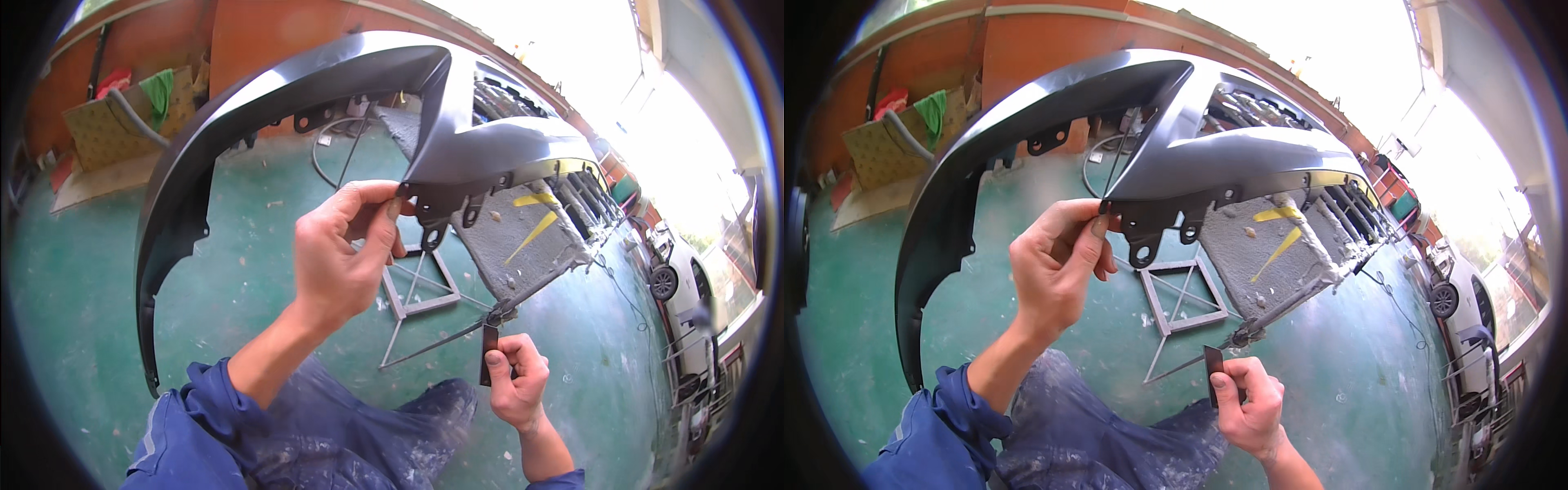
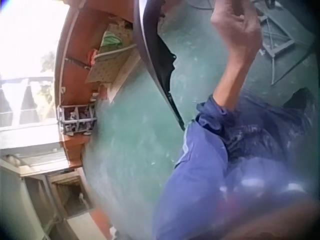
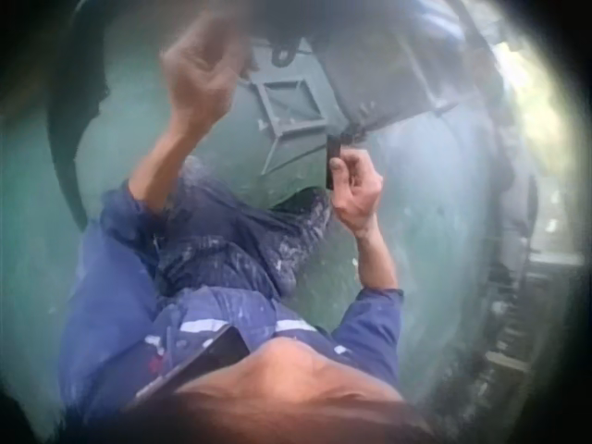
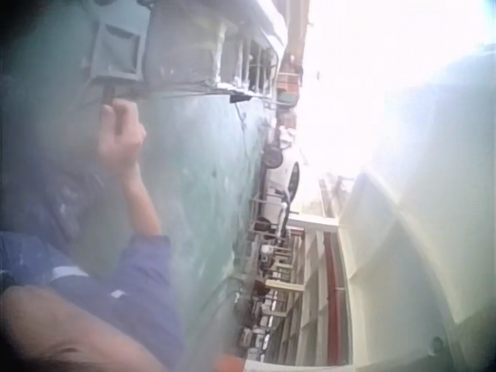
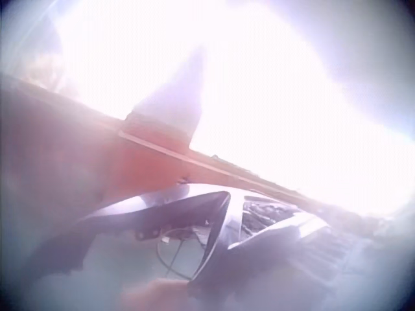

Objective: The person uses a small blade to trim and smooth the edges of a detached car bumper. They rotate the bumper to access different sections and continue scraping along the perimeter.

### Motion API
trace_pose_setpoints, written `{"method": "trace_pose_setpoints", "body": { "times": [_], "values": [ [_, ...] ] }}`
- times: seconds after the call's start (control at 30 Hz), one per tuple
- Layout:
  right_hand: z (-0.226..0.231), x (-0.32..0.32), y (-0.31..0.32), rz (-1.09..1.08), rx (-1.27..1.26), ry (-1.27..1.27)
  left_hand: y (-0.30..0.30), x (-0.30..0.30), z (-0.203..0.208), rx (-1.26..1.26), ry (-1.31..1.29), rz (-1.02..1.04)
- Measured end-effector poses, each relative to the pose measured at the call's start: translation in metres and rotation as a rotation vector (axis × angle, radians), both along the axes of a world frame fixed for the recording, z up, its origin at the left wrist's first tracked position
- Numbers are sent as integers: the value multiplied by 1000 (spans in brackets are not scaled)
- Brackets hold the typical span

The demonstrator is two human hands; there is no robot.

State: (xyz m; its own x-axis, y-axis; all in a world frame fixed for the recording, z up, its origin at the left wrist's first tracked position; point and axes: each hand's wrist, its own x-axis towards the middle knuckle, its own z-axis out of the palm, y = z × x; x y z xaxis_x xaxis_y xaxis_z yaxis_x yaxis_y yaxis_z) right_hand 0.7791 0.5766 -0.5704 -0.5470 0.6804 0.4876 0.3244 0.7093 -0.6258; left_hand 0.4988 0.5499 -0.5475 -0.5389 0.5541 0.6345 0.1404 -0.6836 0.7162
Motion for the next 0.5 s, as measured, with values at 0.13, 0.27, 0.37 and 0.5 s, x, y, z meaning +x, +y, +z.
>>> {"method": "trace_pose_setpoints", "body": {
  "times": [0.13, 0.27, 0.37, 0.5],
  "values": [
    [3, -10, -9, -28, -12, -21, 2, -2, -8, -3, -148, -161],
    [11, -35, -16, 4, -13, 12, -4, -3, -2, -51, -267, -335],
    [17, -51, -19, 34, -19, 8, -9, -4, -2, -40, -264, -331],
    [33, -54, -22, 17, 98, 11, -9, -9, -5, -40, -161, -242]
  ]
}}
